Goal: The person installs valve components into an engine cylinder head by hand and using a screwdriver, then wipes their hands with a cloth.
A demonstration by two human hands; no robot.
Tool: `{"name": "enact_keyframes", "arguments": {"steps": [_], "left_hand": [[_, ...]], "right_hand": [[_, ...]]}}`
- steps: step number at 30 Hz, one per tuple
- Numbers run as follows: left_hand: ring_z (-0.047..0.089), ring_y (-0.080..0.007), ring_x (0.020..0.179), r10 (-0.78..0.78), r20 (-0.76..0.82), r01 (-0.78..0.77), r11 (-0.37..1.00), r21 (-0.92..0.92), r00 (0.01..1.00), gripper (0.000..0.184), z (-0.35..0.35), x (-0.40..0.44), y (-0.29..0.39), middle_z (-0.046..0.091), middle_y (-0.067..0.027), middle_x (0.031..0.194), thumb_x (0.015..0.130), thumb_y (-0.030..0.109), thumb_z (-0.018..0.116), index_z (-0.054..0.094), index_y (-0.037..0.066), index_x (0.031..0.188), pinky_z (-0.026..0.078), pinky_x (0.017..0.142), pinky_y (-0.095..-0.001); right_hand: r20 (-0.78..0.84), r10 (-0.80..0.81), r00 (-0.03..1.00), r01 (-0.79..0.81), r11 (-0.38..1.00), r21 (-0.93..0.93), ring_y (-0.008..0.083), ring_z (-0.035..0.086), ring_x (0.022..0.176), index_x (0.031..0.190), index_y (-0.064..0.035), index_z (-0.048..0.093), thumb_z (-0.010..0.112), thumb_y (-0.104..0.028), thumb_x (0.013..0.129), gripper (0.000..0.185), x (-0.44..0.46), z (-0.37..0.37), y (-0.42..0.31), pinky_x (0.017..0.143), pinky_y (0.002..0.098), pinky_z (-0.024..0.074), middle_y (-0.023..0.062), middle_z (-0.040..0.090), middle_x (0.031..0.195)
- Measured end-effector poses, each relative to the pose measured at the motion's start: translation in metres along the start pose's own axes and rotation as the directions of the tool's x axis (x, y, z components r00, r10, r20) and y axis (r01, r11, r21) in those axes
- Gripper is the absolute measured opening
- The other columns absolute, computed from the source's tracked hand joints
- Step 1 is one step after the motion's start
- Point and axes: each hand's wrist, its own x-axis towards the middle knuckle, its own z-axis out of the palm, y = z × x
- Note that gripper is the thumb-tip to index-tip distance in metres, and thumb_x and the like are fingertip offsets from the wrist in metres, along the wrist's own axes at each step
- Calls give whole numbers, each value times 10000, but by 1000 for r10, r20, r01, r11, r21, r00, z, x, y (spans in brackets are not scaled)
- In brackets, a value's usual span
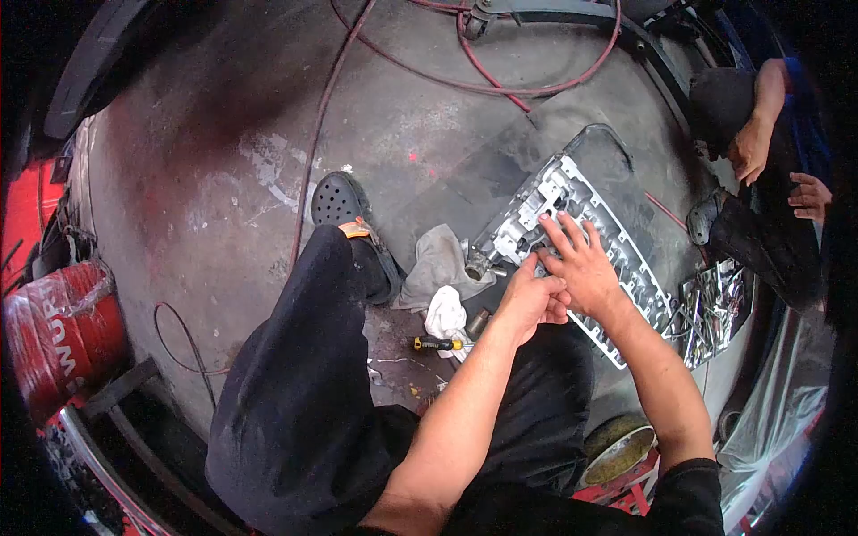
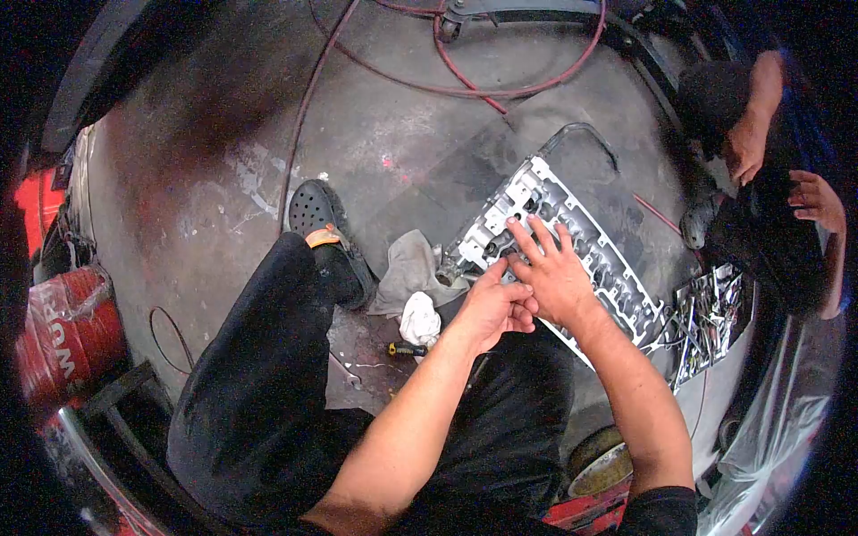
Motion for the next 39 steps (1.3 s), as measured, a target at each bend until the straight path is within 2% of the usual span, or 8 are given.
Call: {"name": "enact_keyframes", "arguments": {"steps": [5, 10, 18, 31, 34, 39], "left_hand": [[618, -168, 550, 10, 32, -10, 1000, 17, 999, 782, -2, 4, -1, 629, -88, 768, 936, 47, 550, 101, 113, 1573, 559, 536, -352], [614, -171, 542, 14, -12, -14, 999, 44, 1000, 738, 0, 2, 1, 626, -82, 764, 939, 49, 548, 152, 113, 1558, 553, 524, -344], [597, -152, 529, 1, -13, 0, 996, 90, 1000, 686, -1, 4, 3, 619, -70, 758, 936, 54, 539, 231, 105, 1548, 549, 527, -334], [596, -145, 526, -19, -12, 21, 991, 131, 1000, 774, -4, 2, 5, 623, -64, 769, 941, 72, 544, 120, 119, 1587, 551, 527, -335], [597, -146, 527, -21, 27, 17, 991, 135, 999, 788, -6, 3, 5, 624, -66, 771, 945, 77, 544, 96, 120, 1592, 549, 526, -333], [596, -147, 530, -25, -3, 26, 992, 123, 1000, 843, -5, 1, 4, 627, -69, 777, 940, 77, 562, 42, 128, 1601, 549, 535, -338]], "right_hand": [[25, 5, 1000, -6, 1000, 3, 354, 254, 1471, 1218, -124, 669, 650, -381, 775, 512, 1, -3, 0, 1152, 579, 253, 112, 242, 1622], [18, 1, 1000, -1, 1000, -3, 352, 246, 1474, 1236, -136, 666, 654, -383, 775, 523, 0, -2, 0, 1154, 578, 251, 110, 238, 1623], [-24, 25, 999, -25, 999, 21, 355, 266, 1463, 1174, -116, 681, 682, -345, 741, 490, 0, 1, -2, 1145, 581, 274, 112, 257, 1613], [-62, 38, 997, -37, 999, 12, 353, 284, 1451, 1135, -116, 682, 709, -348, 699, 494, -1, 3, -6, 1123, 583, 290, 120, 279, 1600], [-63, 46, 997, -44, 999, 28, 352, 282, 1451, 1141, -122, 678, 699, -349, 709, 489, -1, 5, -5, 1124, 581, 283, 119, 279, 1601], [-94, 81, 992, -70, 992, 108, 350, 248, 1476, 1185, -132, 673, 686, -348, 721, 512, -5, 11, -5, 1143, 579, 255, 125, 272, 1603]]}}
